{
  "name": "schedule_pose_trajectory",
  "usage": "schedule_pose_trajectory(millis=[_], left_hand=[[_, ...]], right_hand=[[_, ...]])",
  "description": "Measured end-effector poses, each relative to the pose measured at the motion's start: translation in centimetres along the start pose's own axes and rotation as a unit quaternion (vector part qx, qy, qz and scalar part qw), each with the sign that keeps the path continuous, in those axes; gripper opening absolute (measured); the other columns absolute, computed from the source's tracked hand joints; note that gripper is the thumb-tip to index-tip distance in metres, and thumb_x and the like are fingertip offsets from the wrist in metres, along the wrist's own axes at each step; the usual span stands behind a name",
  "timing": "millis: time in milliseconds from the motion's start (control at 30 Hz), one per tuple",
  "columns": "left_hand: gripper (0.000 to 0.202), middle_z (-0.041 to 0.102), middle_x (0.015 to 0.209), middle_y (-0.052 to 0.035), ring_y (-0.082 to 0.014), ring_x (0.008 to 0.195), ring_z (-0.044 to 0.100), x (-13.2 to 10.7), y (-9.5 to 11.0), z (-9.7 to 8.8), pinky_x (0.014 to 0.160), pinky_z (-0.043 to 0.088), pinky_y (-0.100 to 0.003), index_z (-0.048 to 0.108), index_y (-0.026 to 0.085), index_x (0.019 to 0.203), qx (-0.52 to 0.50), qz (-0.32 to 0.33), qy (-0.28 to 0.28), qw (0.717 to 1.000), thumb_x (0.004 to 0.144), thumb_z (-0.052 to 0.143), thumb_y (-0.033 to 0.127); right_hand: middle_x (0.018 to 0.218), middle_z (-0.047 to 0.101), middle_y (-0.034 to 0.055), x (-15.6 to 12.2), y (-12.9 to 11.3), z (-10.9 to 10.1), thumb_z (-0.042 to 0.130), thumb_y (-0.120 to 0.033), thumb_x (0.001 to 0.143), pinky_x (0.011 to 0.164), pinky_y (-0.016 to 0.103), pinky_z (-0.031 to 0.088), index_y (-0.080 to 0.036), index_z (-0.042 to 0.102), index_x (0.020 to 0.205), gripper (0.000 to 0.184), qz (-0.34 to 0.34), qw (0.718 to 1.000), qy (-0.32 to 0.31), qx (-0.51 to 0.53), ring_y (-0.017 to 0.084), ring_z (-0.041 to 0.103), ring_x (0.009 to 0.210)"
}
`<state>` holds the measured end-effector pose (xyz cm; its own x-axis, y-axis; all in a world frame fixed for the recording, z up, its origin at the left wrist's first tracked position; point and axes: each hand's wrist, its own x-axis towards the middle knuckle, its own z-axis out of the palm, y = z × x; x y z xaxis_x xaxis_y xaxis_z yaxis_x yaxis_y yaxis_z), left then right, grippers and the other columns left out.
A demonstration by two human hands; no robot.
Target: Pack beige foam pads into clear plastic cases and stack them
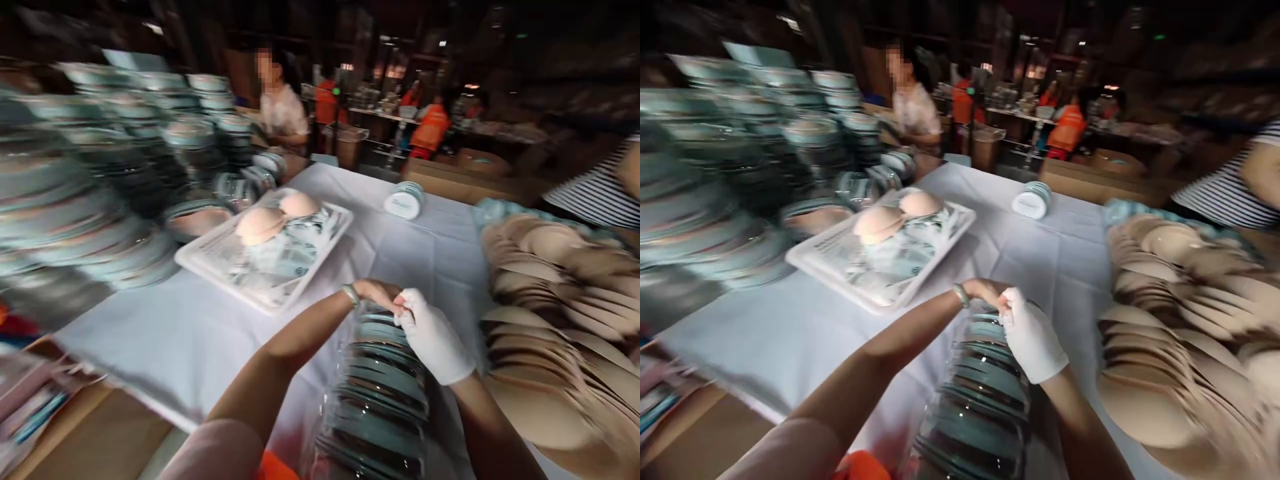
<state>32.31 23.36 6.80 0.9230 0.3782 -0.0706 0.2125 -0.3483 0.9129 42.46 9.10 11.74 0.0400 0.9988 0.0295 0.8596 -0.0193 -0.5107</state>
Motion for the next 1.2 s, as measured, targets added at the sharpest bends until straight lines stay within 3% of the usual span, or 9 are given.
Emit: schedule_pose_trajectory(millis=[100, 233, 400, 533, 633, 733, 867, 1033, 1200], left_hand=[[0.07, 0.072, 0.119, -0.0116, -0.0324, 0.109, 0.069, 0.9, -0.9, -1.0, 0.095, 0.055, -0.042, 0.065, 0.013, 0.125, 0.027, 0.02, -0.04, 0.999, 0.074, 0.084, 0.057], [0.095, 0.063, 0.136, -0.0138, -0.0354, 0.124, 0.06, -1.4, -1.4, 0.0, 0.107, 0.046, -0.044, 0.048, 0.018, 0.147, 0.052, 0.052, 0.038, 0.997, 0.072, 0.08, 0.066], [0.085, 0.049, 0.15, -0.0118, -0.0313, 0.139, 0.046, -4.5, -2.4, 3.5, 0.121, 0.033, -0.045, 0.042, 0.025, 0.155, 0.023, 0.019, 0.123, 0.992, 0.084, 0.068, 0.064], [0.094, 0.042, 0.155, -0.0151, -0.0347, 0.148, 0.034, -4.9, -1.8, 4.2, 0.125, 0.027, -0.048, 0.039, 0.021, 0.157, 0.063, 0.01, 0.13, 0.989, 0.078, 0.073, 0.061], [0.103, 0.031, 0.162, -0.0156, -0.0384, 0.152, 0.026, -4.5, 0.1, 4.0, 0.125, 0.023, -0.054, 0.034, 0.023, 0.159, 0.117, 0.01, 0.067, 0.991, 0.072, 0.078, 0.058], [0.096, 0.035, 0.158, -0.0127, -0.0417, 0.147, 0.03, -3.8, 1.7, 4.0, 0.121, 0.023, -0.064, 0.038, 0.033, 0.155, 0.144, -0.019, 0.024, 0.989, 0.072, 0.077, 0.06], [0.1, 0.043, 0.146, -0.0134, -0.0462, 0.143, 0.03, -3.3, 2.5, 4.2, 0.115, 0.012, -0.078, 0.034, 0.04, 0.155, 0.174, -0.081, 0.011, 0.981, 0.069, 0.077, 0.066], [0.099, 0.038, 0.15, -0.014, -0.0459, 0.145, 0.028, -3.1, 2.4, 3.8, 0.115, 0.018, -0.075, 0.028, 0.039, 0.157, 0.161, -0.057, -0.022, 0.985, 0.072, 0.076, 0.056], [0.11, 0.034, 0.152, -0.0159, -0.048, 0.148, 0.023, -2.8, 2.9, 4.1, 0.114, 0.008, -0.079, 0.021, 0.042, 0.16, 0.174, -0.076, -0.04, 0.981, 0.068, 0.079, 0.06]], right_hand=[[0.091, 0.067, 0.0077, -2.2, 2.3, 0.2, 0.046, -0.045, 0.086, 0.085, 0.036, 0.048, -0.023, 0.059, 0.086, 0.026, 0.021, 0.996, -0.004, 0.084, 0.022, 0.063, 0.088], [0.106, 0.064, 0.0094, -5.7, 6.7, 1.9, 0.052, -0.05, 0.086, 0.096, 0.037, 0.048, -0.021, 0.063, 0.097, 0.033, 0.095, 0.977, 0.073, 0.176, 0.024, 0.06, 0.103], [0.079, 0.055, 0.0015, -7.2, 9.7, 3.4, 0.069, -0.075, 0.071, 0.063, 0.027, 0.043, -0.019, 0.053, 0.088, 0.06, 0.176, 0.917, -0.011, 0.358, 0.015, 0.049, 0.071], [0.074, 0.048, -0.0015, -6.3, 9.9, 2.3, 0.068, -0.081, 0.069, 0.056, 0.023, 0.038, -0.018, 0.05, 0.081, 0.067, 0.164, 0.913, -0.088, 0.363, 0.011, 0.044, 0.065], [0.069, 0.049, -0.0021, -5.5, 9.4, 0.5, 0.067, -0.071, 0.075, 0.052, 0.022, 0.036, -0.018, 0.051, 0.076, 0.056, 0.14, 0.935, -0.142, 0.293, 0.01, 0.045, 0.059], [0.058, 0.049, -0.0024, -4.9, 8.3, -0.7, 0.066, -0.059, 0.075, 0.048, 0.022, 0.033, -0.018, 0.054, 0.068, 0.044, 0.13, 0.937, -0.167, 0.278, 0.01, 0.044, 0.052], [0.054, 0.041, -0.0041, -4.7, 7.3, 0.1, 0.053, -0.057, 0.076, 0.045, 0.022, 0.03, -0.02, 0.051, 0.066, 0.039, 0.158, 0.928, -0.101, 0.323, 0.009, 0.037, 0.049], [0.054, 0.033, -0.0065, -5.6, 8.6, 1.8, 0.052, -0.064, 0.074, 0.043, 0.022, 0.025, -0.022, 0.042, 0.068, 0.043, 0.199, 0.912, -0.072, 0.353, 0.008, 0.028, 0.046], [0.062, 0.044, -0.0015, -6.3, 7.8, 1.0, 0.048, -0.055, 0.077, 0.057, 0.025, 0.031, -0.02, 0.047, 0.068, 0.036, 0.171, 0.949, -0.024, 0.265, 0.012, 0.04, 0.06]])
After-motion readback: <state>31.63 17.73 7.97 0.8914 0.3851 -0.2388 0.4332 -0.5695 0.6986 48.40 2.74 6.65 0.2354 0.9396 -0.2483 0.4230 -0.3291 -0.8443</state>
